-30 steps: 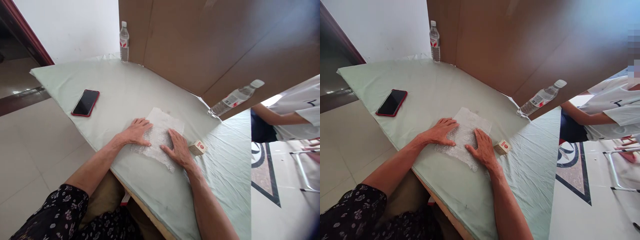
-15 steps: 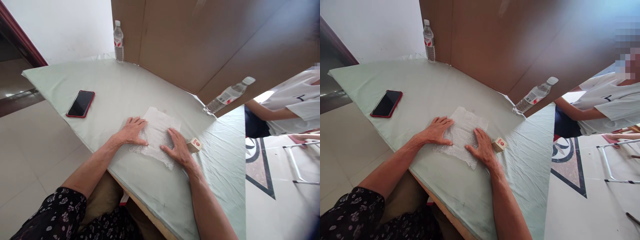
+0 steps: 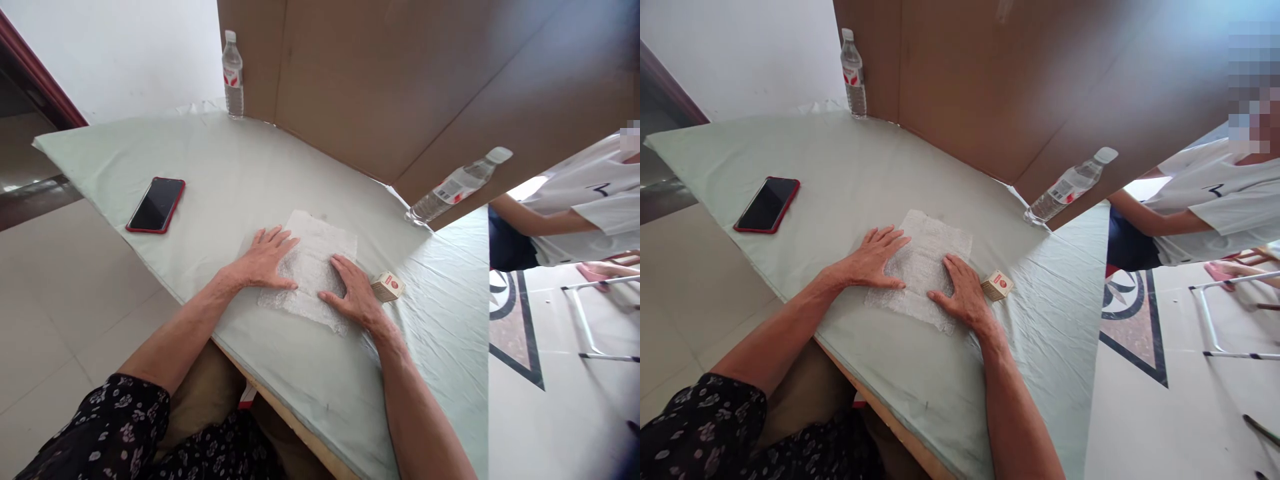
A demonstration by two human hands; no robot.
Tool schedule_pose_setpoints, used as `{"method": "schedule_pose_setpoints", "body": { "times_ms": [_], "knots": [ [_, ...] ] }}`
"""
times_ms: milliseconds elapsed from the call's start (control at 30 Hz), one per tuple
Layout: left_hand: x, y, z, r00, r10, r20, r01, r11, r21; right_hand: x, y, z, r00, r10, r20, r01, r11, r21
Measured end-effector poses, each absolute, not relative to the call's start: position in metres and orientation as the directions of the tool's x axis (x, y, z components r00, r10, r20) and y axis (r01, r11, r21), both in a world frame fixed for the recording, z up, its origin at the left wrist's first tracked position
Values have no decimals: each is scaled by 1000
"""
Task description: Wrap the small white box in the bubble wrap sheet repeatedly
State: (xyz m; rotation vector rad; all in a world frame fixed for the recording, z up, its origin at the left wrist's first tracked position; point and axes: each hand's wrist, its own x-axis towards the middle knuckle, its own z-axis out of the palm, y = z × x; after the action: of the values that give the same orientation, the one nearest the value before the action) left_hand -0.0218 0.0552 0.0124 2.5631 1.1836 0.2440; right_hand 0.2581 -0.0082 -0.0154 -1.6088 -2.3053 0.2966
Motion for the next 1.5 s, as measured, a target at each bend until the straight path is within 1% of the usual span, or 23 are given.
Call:
{"method": "schedule_pose_setpoints", "body": {
  "times_ms": [67, 100, 200, 300, 667, 800, 900, 967, 1067, 1133, 1167, 1200, 1267, 1300, 1367, 1433, 1500],
  "knots": [
    [-18, 54, 15, 667, 740, 92, 675, -651, 347, 260, -8, -16, -320, 937, 138, 866, 348, -359],
    [-17, 53, 16, 686, 720, 102, 654, -672, 347, 260, -8, -16, -320, 937, 139, 864, 349, -364],
    [-16, 53, 15, 736, 676, 29, 628, -699, 343, 258, -9, -15, -316, 939, 134, 862, 344, -373],
    [-20, 56, 13, 730, 682, -45, 655, -678, 333, 257, -9, -14, -303, 945, 127, 863, 328, -384],
    [-29, 64, 9, 760, 644, -87, 625, -688, 370, 262, -7, -14, -301, 947, 115, 848, 321, -421],
    [-29, 64, 9, 756, 648, -94, 631, -682, 368, 259, -9, -15, -294, 946, 135, 843, 323, -430],
    [-29, 63, 11, 750, 653, -106, 639, -675, 369, 255, -12, -9, -270, 945, 185, 822, 326, -466],
    [-29, 63, 13, 752, 650, -110, 638, -674, 372, 254, -15, 1, -224, 937, 268, 802, 334, -495],
    [-29, 62, 14, 754, 647, -112, 636, -677, 371, 267, -19, 24, -94, 905, 415, 816, 309, -489],
    [-29, 62, 14, 753, 648, -113, 638, -676, 369, 286, -21, 38, -13, 901, 434, 851, 238, -468],
    [-29, 62, 14, 752, 649, -112, 638, -675, 371, 298, -22, 43, 16, 914, 406, 867, 190, -461],
    [-28, 62, 14, 753, 649, -108, 635, -673, 379, 310, -23, 46, 31, 936, 350, 879, 142, -456],
    [-27, 62, 15, 749, 656, -93, 630, -662, 407, 331, -26, 46, 60, 978, 201, 901, 34, -433],
    [-26, 62, 16, 744, 664, -78, 627, -653, 425, 339, -27, 44, 66, 989, 131, 910, -5, -416],
    [-25, 61, 19, 725, 688, -36, 625, -635, 455, 349, -28, 39, 79, 996, 37, 916, -58, -396],
    [-24, 61, 20, 705, 709, 0, 627, -624, 467, 350, -29, 34, 92, 996, -9, 912, -88, -401],
    [-25, 62, 21, 691, 723, 13, 635, -616, 467, 349, -28, 32, 102, 995, -16, 904, -100, -416]
  ]
}}
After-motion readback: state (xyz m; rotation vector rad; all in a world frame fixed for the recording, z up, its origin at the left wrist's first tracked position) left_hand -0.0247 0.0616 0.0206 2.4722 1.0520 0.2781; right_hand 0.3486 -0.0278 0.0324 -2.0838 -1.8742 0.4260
